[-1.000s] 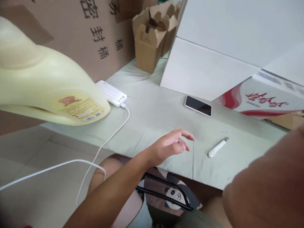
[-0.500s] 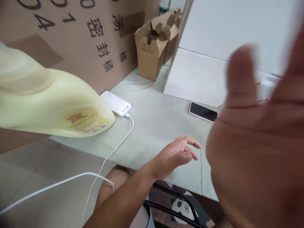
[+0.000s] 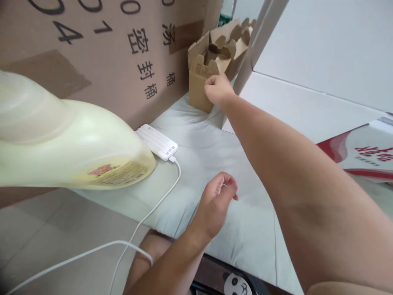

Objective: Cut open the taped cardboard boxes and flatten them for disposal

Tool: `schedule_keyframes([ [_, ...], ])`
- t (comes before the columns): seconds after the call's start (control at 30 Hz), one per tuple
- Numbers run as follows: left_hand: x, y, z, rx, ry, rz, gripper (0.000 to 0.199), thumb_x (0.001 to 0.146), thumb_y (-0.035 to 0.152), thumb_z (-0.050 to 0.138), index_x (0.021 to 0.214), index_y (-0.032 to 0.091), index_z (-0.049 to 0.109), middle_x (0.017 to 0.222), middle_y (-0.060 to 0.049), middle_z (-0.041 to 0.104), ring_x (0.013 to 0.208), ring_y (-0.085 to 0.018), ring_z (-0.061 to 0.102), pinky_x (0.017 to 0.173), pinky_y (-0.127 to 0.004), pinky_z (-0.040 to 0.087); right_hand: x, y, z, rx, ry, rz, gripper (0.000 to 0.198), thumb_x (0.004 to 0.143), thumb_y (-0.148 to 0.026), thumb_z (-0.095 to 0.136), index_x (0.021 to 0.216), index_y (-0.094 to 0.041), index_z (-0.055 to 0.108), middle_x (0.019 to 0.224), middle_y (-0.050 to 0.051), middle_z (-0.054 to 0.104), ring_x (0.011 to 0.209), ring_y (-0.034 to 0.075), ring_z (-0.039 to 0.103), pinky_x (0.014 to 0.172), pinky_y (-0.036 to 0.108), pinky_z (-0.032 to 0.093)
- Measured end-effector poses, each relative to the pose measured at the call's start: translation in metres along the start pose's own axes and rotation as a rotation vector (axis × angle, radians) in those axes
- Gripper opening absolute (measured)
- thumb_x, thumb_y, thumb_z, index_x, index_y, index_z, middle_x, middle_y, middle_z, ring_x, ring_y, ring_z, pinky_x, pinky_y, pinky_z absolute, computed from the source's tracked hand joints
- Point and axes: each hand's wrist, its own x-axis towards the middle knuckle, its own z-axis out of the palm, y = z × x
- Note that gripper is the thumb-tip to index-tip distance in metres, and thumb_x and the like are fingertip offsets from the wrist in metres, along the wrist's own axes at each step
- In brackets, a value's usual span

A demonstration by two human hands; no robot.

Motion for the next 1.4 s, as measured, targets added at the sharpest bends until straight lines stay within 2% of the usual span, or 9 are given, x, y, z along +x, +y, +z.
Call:
schedule_keyframes([
  [0.1,0.001,-0.001,-0.001,0.018,0.013,0.049,0.01,0.083,0.03,0.058,0.079,0.023,0.053,0.075,0.0,0.05,0.078,-0.019,0.052,0.073,-0.034,0.044,-0.011,-0.006,-0.002,-0.031,0.0,0.106,0.007,0.076,-0.018,0.066,0.083,-0.021,0.067,0.097,0.005,0.069,0.101,0.026,0.067,0.103,0.049,0.055],
  [0.27,0.0,-0.004,-0.002,0.12,0.225,0.315,0.007,0.085,0.028,0.056,0.085,0.024,0.05,0.088,-0.002,0.055,0.087,-0.02,0.054,0.086,-0.036,0.046,-0.077,-0.047,-0.035,0.028,0.041,0.034,0.027,0.076,-0.011,0.058,0.096,-0.022,0.071,0.104,0.003,0.069,0.103,0.023,0.067,0.102,0.047,0.054],
  [0.43,0.009,-0.012,-0.014,0.163,0.651,0.752,0.016,0.084,0.029,0.055,0.098,0.025,0.049,0.102,-0.003,0.053,0.099,-0.021,0.053,0.101,-0.041,0.041,-0.183,-0.092,-0.102,0.064,0.093,0.027,0.012,0.084,-0.018,0.06,0.089,-0.025,0.068,0.09,0.002,0.065,0.08,0.02,0.064,0.074,0.038,0.056],
  [0.53,0.02,-0.015,-0.024,0.102,0.738,0.863,0.021,0.084,0.03,0.054,0.104,0.025,0.05,0.11,-0.004,0.054,0.109,-0.022,0.054,0.105,-0.04,0.04,-0.253,-0.108,-0.15,0.153,0.232,0.019,0.01,0.085,-0.027,0.07,0.088,-0.03,0.061,0.079,-0.001,0.06,0.068,0.018,0.059,0.063,0.034,0.051],
  [0.67,0.032,-0.016,-0.022,0.064,0.534,0.907,0.035,0.087,0.047,0.054,0.117,0.029,0.054,0.129,-0.005,0.056,0.128,-0.025,0.053,0.109,-0.04,0.042,-0.335,-0.116,-0.198,0.288,0.423,-0.007,0.034,0.082,-0.041,0.08,0.107,-0.037,0.057,0.085,0.0,0.065,0.067,0.019,0.06,0.058,0.032,0.049],
  [0.87,0.027,-0.029,0.024,0.101,0.14,1.003,0.046,0.085,0.066,0.056,0.105,0.026,0.066,0.116,-0.008,0.068,0.121,-0.03,0.064,0.111,-0.045,0.047,-0.412,-0.095,-0.215,0.21,0.558,0.141,0.022,0.09,-0.035,0.069,0.112,-0.032,0.065,0.084,0.001,0.065,0.07,0.019,0.059,0.062,0.033,0.048],
  [1.03,0.029,-0.04,0.052,0.172,0.159,0.99,0.045,0.079,0.068,0.064,0.097,0.027,0.064,0.105,-0.007,0.069,0.111,-0.029,0.067,0.111,-0.048,0.048,-0.429,-0.079,-0.225,0.092,0.524,0.224,0.025,0.089,-0.041,0.068,0.112,-0.031,0.068,0.087,0.004,0.064,0.077,0.023,0.06,0.07,0.039,0.049],
  [1.17,0.032,-0.042,0.062,0.185,0.095,0.99,0.035,0.079,0.06,0.071,0.091,0.027,0.065,0.103,-0.005,0.071,0.108,-0.026,0.067,0.113,-0.046,0.046,-0.432,-0.082,-0.239,0.264,0.449,0.193,0.026,0.092,-0.044,0.065,0.113,-0.031,0.068,0.088,0.004,0.063,0.079,0.023,0.06,0.071,0.039,0.049],
  [1.4,0.023,-0.044,0.067,0.06,-0.048,0.994,0.02,0.075,0.044,0.071,0.087,0.028,0.066,0.122,0.0,0.07,0.126,-0.026,0.061,0.119,-0.045,0.039,-0.435,-0.087,-0.253,0.572,0.455,0.224,0.053,0.093,-0.059,0.044,0.054,-0.023,0.045,0.085,0.007,0.058,0.101,0.03,0.055,0.099,0.05,0.043],
])
